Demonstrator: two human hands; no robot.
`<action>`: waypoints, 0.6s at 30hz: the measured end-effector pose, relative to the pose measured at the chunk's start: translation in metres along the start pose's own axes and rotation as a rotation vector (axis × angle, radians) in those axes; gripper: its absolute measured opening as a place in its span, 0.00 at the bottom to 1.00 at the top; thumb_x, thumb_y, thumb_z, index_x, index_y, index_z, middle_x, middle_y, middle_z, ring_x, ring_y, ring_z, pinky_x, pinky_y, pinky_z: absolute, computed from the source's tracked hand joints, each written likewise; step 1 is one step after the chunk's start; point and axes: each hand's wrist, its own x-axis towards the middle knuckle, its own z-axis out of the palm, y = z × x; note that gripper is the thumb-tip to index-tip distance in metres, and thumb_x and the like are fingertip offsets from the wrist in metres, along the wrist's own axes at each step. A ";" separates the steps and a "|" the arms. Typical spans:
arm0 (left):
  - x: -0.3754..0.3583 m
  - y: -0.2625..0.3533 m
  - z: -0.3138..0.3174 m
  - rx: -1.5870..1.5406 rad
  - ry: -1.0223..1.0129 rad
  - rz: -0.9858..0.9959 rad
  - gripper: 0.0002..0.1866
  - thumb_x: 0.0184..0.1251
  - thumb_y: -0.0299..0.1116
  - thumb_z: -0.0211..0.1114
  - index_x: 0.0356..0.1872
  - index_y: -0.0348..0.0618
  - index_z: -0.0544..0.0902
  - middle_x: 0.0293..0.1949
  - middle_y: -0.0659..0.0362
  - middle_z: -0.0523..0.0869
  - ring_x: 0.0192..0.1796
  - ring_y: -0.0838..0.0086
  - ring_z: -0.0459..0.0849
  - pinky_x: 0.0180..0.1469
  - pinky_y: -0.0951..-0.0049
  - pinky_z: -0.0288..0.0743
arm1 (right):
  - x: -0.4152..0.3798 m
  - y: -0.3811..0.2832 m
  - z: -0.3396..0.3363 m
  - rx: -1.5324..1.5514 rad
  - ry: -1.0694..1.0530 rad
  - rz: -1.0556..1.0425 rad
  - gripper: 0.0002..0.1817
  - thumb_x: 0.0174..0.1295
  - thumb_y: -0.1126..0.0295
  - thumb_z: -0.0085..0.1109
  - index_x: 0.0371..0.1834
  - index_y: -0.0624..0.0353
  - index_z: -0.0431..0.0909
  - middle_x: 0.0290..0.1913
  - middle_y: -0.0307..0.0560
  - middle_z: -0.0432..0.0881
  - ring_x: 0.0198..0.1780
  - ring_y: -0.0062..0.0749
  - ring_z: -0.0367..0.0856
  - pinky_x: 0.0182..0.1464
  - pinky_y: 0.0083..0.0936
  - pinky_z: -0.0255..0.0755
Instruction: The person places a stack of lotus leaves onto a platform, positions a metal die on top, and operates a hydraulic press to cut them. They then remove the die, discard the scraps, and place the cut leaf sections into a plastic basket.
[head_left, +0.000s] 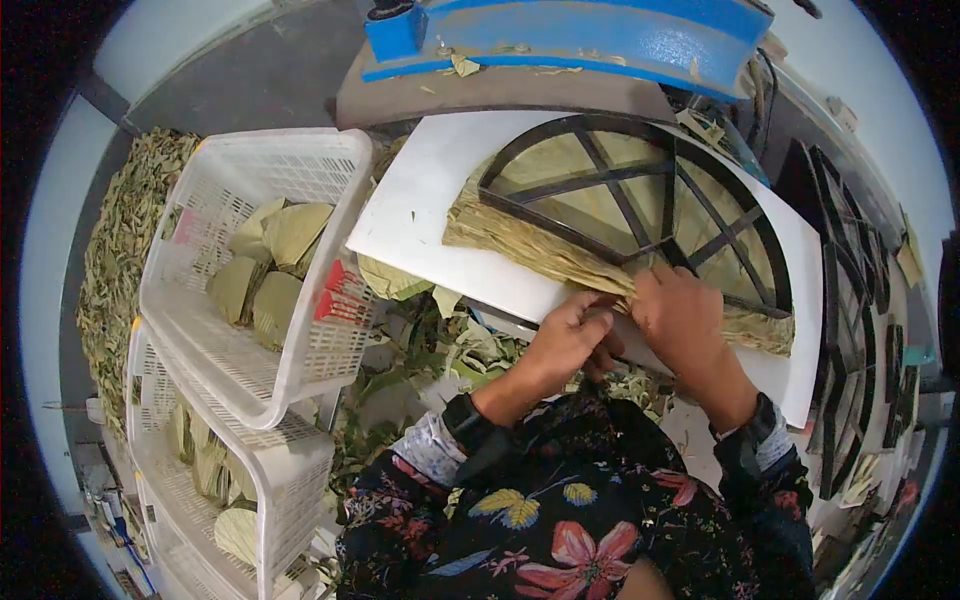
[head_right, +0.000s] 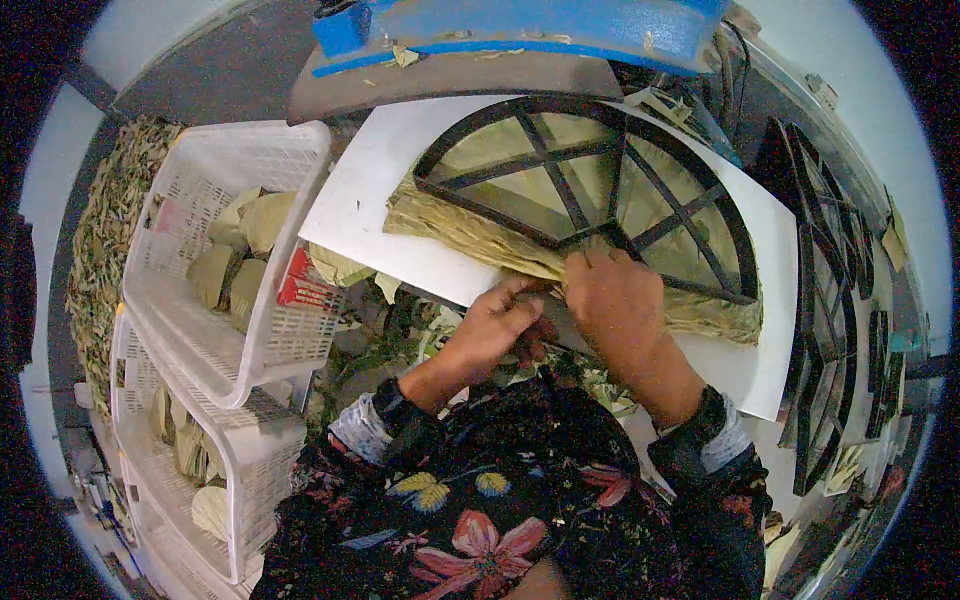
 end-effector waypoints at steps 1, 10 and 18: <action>-0.001 -0.001 -0.001 -0.001 0.000 0.000 0.19 0.71 0.37 0.52 0.59 0.40 0.68 0.32 0.53 0.83 0.23 0.73 0.81 0.24 0.75 0.74 | 0.001 0.001 0.000 0.000 -0.001 -0.001 0.08 0.49 0.66 0.60 0.26 0.55 0.71 0.25 0.45 0.75 0.28 0.43 0.77 0.27 0.38 0.71; -0.004 0.002 -0.001 -0.019 0.020 -0.029 0.19 0.71 0.36 0.49 0.56 0.33 0.66 0.29 0.51 0.82 0.19 0.71 0.79 0.19 0.76 0.73 | 0.009 0.007 -0.010 -0.015 0.008 0.059 0.05 0.53 0.66 0.54 0.26 0.54 0.74 0.24 0.42 0.77 0.26 0.39 0.81 0.25 0.34 0.75; 0.002 -0.003 -0.004 0.188 -0.020 0.074 0.13 0.71 0.34 0.50 0.49 0.37 0.73 0.27 0.55 0.82 0.21 0.76 0.79 0.23 0.77 0.73 | -0.005 0.002 -0.005 0.062 -0.046 -0.030 0.11 0.44 0.69 0.61 0.29 0.57 0.71 0.34 0.48 0.77 0.36 0.43 0.79 0.30 0.37 0.72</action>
